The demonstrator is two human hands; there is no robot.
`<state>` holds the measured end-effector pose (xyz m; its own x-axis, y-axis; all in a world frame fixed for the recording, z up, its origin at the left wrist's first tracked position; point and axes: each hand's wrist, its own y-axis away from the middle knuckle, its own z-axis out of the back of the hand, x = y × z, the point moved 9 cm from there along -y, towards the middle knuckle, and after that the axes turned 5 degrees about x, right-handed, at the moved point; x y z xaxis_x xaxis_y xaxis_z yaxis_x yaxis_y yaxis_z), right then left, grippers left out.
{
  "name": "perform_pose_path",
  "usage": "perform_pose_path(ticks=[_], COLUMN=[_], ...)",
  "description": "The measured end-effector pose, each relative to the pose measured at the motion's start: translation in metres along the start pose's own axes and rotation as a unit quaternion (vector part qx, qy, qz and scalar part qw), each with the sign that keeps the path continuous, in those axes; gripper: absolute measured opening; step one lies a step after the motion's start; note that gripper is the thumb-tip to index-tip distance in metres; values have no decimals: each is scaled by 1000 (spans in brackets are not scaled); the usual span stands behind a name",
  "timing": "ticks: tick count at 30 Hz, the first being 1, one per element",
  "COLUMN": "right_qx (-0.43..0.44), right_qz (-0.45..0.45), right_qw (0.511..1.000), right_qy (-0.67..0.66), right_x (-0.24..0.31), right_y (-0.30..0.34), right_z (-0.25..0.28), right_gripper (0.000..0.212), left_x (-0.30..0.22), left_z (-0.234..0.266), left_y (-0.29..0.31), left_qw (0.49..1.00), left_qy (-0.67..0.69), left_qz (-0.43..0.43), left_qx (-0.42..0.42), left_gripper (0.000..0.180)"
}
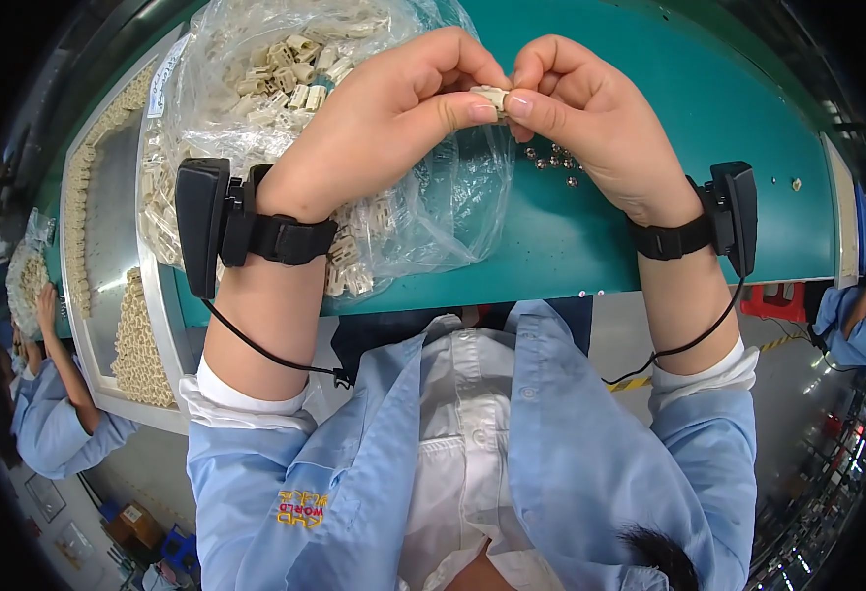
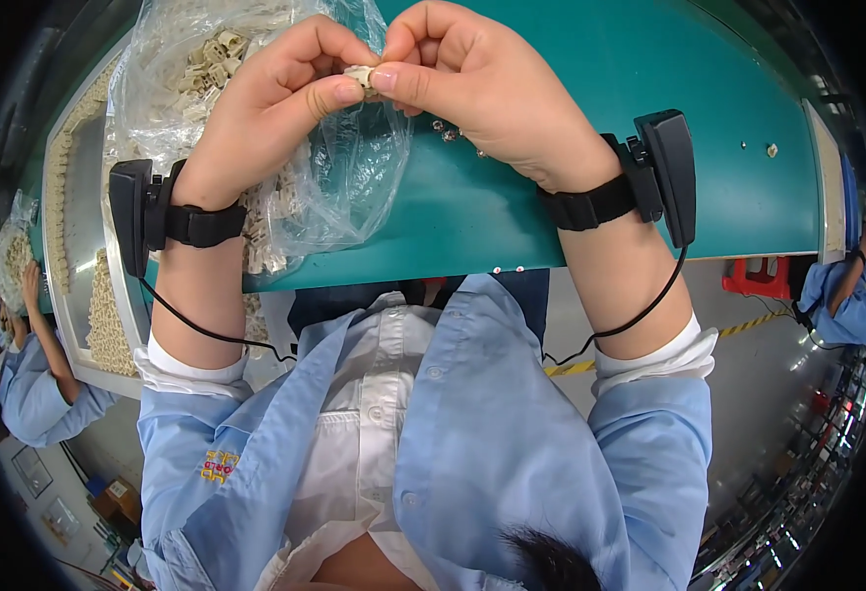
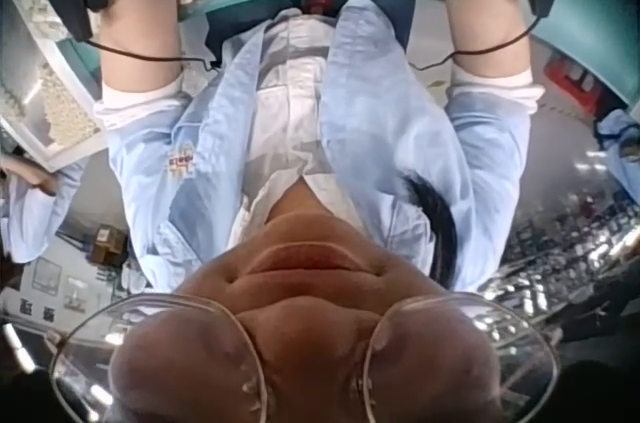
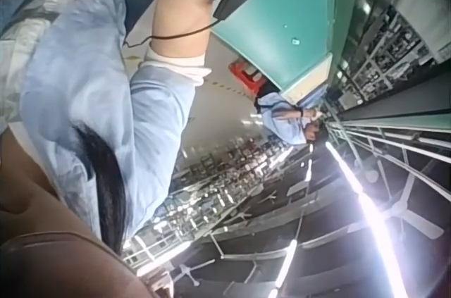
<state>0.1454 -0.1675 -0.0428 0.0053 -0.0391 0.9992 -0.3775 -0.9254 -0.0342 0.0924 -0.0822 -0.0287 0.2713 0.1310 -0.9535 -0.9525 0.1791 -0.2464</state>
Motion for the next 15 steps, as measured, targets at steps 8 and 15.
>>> perform_pose_path(ticks=[8,15], right_qx=[36,3], right_qz=[17,92], right_qw=[999,995], right_qy=[-36,-43], right_x=[3,12], right_y=[-1,-5], right_z=[-9,4], right_gripper=[24,26], left_x=[-3,-23], left_z=[-2,2], left_y=[0,0], left_qw=[999,986], left_qy=[33,151], left_qz=[-11,-70], left_qx=[11,10], left_gripper=[14,23])
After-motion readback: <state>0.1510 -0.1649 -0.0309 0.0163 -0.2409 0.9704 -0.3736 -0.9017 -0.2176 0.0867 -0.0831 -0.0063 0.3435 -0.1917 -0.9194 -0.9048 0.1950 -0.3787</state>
